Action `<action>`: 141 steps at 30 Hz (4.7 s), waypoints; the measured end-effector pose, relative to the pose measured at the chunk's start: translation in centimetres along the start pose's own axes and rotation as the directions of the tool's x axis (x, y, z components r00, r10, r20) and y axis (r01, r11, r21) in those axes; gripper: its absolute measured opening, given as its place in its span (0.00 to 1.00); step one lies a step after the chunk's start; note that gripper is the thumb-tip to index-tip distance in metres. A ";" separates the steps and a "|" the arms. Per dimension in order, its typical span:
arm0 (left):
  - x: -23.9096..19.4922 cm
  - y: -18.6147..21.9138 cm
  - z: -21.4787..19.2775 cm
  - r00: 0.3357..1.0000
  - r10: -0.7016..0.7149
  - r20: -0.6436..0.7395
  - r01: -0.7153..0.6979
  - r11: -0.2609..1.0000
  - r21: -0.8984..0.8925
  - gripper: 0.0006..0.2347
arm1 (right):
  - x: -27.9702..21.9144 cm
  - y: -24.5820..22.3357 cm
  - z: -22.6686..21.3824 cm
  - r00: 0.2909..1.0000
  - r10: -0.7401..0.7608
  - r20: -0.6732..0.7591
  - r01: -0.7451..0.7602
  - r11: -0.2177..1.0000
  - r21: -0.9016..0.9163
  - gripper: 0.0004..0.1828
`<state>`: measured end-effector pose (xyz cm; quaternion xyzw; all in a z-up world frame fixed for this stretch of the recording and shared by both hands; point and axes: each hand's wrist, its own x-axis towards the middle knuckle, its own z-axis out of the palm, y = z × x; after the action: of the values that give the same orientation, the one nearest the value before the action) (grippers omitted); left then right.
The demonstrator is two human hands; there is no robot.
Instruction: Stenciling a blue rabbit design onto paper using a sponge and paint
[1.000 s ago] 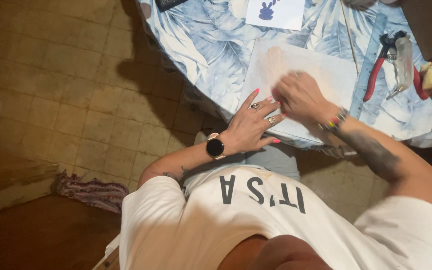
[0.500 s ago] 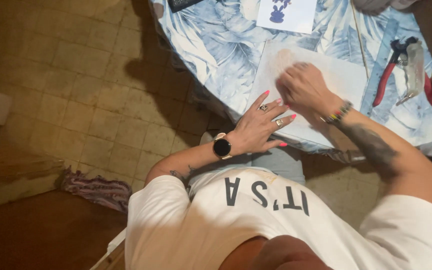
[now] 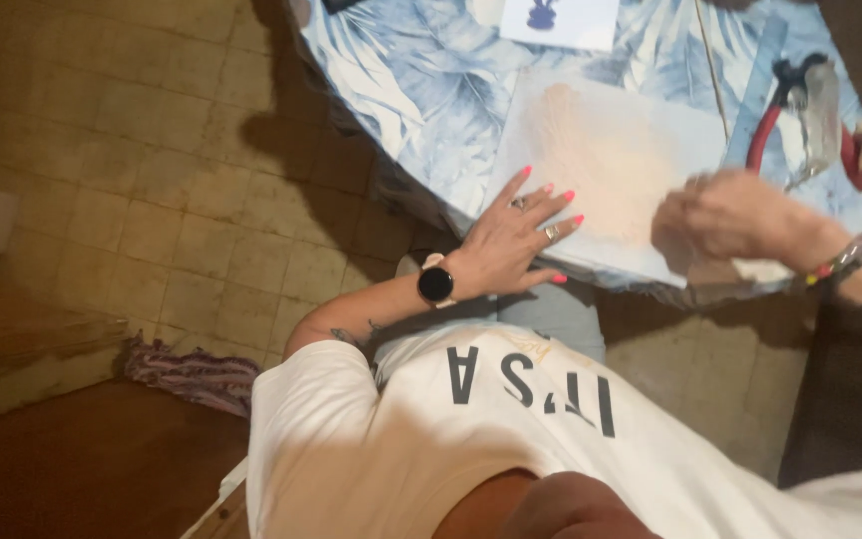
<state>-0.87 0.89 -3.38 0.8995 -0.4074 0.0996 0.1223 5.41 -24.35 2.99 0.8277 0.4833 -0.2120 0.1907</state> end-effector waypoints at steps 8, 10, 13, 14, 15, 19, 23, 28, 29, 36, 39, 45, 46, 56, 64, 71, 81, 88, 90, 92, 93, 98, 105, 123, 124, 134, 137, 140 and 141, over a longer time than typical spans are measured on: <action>3.0 1.1 -3.2 0.885 -0.240 -0.398 0.125 0.947 -0.295 0.12 | 3.1 -4.3 -2.8 0.610 0.389 -0.690 0.257 0.726 0.637 0.18; 3.4 1.1 -4.2 0.853 -0.447 -0.271 0.112 0.662 -0.741 0.16 | 4.0 -4.9 -3.4 0.560 0.537 -0.631 0.420 0.472 0.775 0.19; 4.2 1.2 -4.4 0.797 -0.485 -0.360 0.051 0.648 -0.760 0.13 | 4.9 -5.4 -3.7 0.515 0.612 -0.600 0.542 0.310 0.781 0.19; 4.4 1.1 -4.4 0.797 -0.483 -0.362 0.052 0.652 -0.757 0.13 | 5.0 -5.3 -3.8 0.512 0.611 -0.604 0.546 0.311 0.778 0.19; 4.5 1.2 -4.4 0.786 -0.493 -0.374 0.041 0.644 -0.764 0.12 | 5.0 -5.3 -3.8 0.510 0.631 -0.585 0.543 0.291 0.787 0.18; 5.0 1.1 -4.0 0.756 -0.530 -0.385 0.059 0.640 -0.766 0.10 | 5.0 -5.2 -3.6 0.516 0.648 -0.559 0.533 0.268 0.803 0.19; 5.3 0.8 -3.6 0.757 -0.536 -0.374 0.075 0.639 -0.766 0.09 | 5.1 -5.0 -3.3 0.503 0.639 -0.582 0.509 0.325 0.797 0.18; 5.4 0.3 -2.4 0.750 -0.515 -0.416 0.123 0.726 -0.676 0.08 | 5.2 -4.9 -2.8 0.538 0.631 -0.558 0.534 0.257 0.805 0.17; 5.4 0.1 -2.4 0.750 -0.515 -0.414 0.125 0.725 -0.677 0.08 | 5.2 -4.8 -2.9 0.539 0.631 -0.557 0.534 0.256 0.806 0.17; 5.5 -0.1 -2.9 0.766 -0.439 -0.469 0.059 0.775 -0.629 0.05 | 5.0 -4.2 -2.7 0.623 0.622 -0.474 0.489 0.164 0.857 0.19; 5.5 -0.2 -2.7 0.759 -0.422 -0.495 0.064 0.806 -0.589 0.05 | 5.0 -4.1 -2.7 0.631 0.621 -0.464 0.476 0.162 0.864 0.19; 5.2 -0.4 -2.8 0.788 -0.404 -0.464 0.078 0.814 -0.575 0.06 | 4.8 -4.3 -2.8 0.667 0.583 -0.465 0.483 0.137 0.865 0.18; 5.2 -0.4 -2.6 0.797 -0.411 -0.442 0.087 0.803 -0.590 0.07 | 4.8 -4.3 -2.7 0.679 0.577 -0.453 0.490 0.102 0.866 0.18; 4.5 -0.1 -2.7 0.811 -0.471 -0.347 0.073 0.670 -0.739 0.12 | 5.1 -4.8 -2.4 0.661 0.551 -0.509 0.504 0.176 0.845 0.16; 3.7 -0.1 -1.3 0.848 -0.396 -0.352 0.221 0.868 -0.444 0.17 | 4.9 -3.9 -1.1 0.533 0.435 -0.726 0.291 0.711 0.640 0.16; 1.6 0.5 -0.7 0.965 -0.256 0.059 0.259 0.964 -0.052 0.19 | 1.5 -3.7 4.5 0.727 0.379 -0.572 -0.287 0.925 0.248 0.16; 1.0 0.1 0.2 0.973 -0.223 0.055 0.226 0.973 -0.048 0.20 | 12.3 -0.9 -0.3 0.616 0.285 -0.735 -0.116 0.955 0.273 0.12; 1.0 0.1 0.0 0.976 -0.218 0.015 0.218 0.973 -0.071 0.18 | 11.7 -0.3 -1.2 0.619 0.072 -0.782 0.044 0.991 0.126 0.11; 1.0 0.2 -0.2 0.978 -0.208 0.008 0.208 0.975 -0.074 0.18 | 7.5 -1.7 -0.4 0.643 0.056 -0.764 0.064 0.990 0.126 0.13; 1.0 0.0 -0.3 0.980 -0.198 0.006 0.198 0.977 -0.073 0.19 | 4.2 -2.9 0.5 0.663 0.042 -0.748 0.085 0.988 0.130 0.14; 1.0 0.0 -0.3 0.981 -0.194 0.000 0.193 0.979 -0.060 0.19 | 2.6 -3.4 1.2 0.707 0.076 -0.703 0.023 0.991 0.130 0.14; 0.9 0.1 -0.2 0.984 -0.177 -0.018 0.176 0.983 -0.042 0.18 | 2.8 -3.4 2.8 0.800 0.154 -0.580 -0.073 0.984 0.161 0.17; 0.9 0.3 0.1 0.979 -0.202 -0.003 0.202 0.979 -0.023 0.18 | 13.6 -0.3 -2.4 0.681 0.229 -0.696 -0.135 0.973 0.188 0.14; 2.4 0.7 -1.3 0.956 -0.238 -0.174 0.205 0.961 -0.185 0.16 | -0.1 -1.2 1.7 0.809 0.251 -0.532 -0.117 0.955 0.272 0.09; 2.7 0.9 -1.7 0.918 -0.279 -0.280 0.210 0.944 -0.252 0.15 | 0.8 -2.3 1.5 0.625 0.351 -0.697 0.110 0.844 0.524 0.13; 3.8 2.2 -2.2 0.851 -0.415 -0.323 0.142 0.772 -0.620 0.14 | 3.6 -7.1 -1.5 0.425 0.624 -0.656 0.336 0.564 0.754 0.19; 4.0 2.1 -2.4 0.825 -0.407 -0.392 0.088 0.777 -0.623 0.09 | 3.9 -7.1 -1.4 0.400 0.654 -0.642 0.354 0.536 0.766 0.18; 3.9 2.1 -2.2 0.799 -0.439 -0.410 0.120 0.786 -0.606 0.08 | 4.0 -7.3 -1.3 0.453 0.663 -0.595 0.375 0.464 0.802 0.16; 3.9 2.0 -2.2 0.796 -0.445 -0.411 0.113 0.775 -0.622 0.08 | 3.9 -7.3 -1.4 0.461 0.665 -0.587 0.380 0.450 0.808 0.17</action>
<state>-0.01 -2.53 0.05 0.8082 -0.2225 0.2009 0.5069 0.97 -17.42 1.28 0.8215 0.2315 0.0476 -0.5190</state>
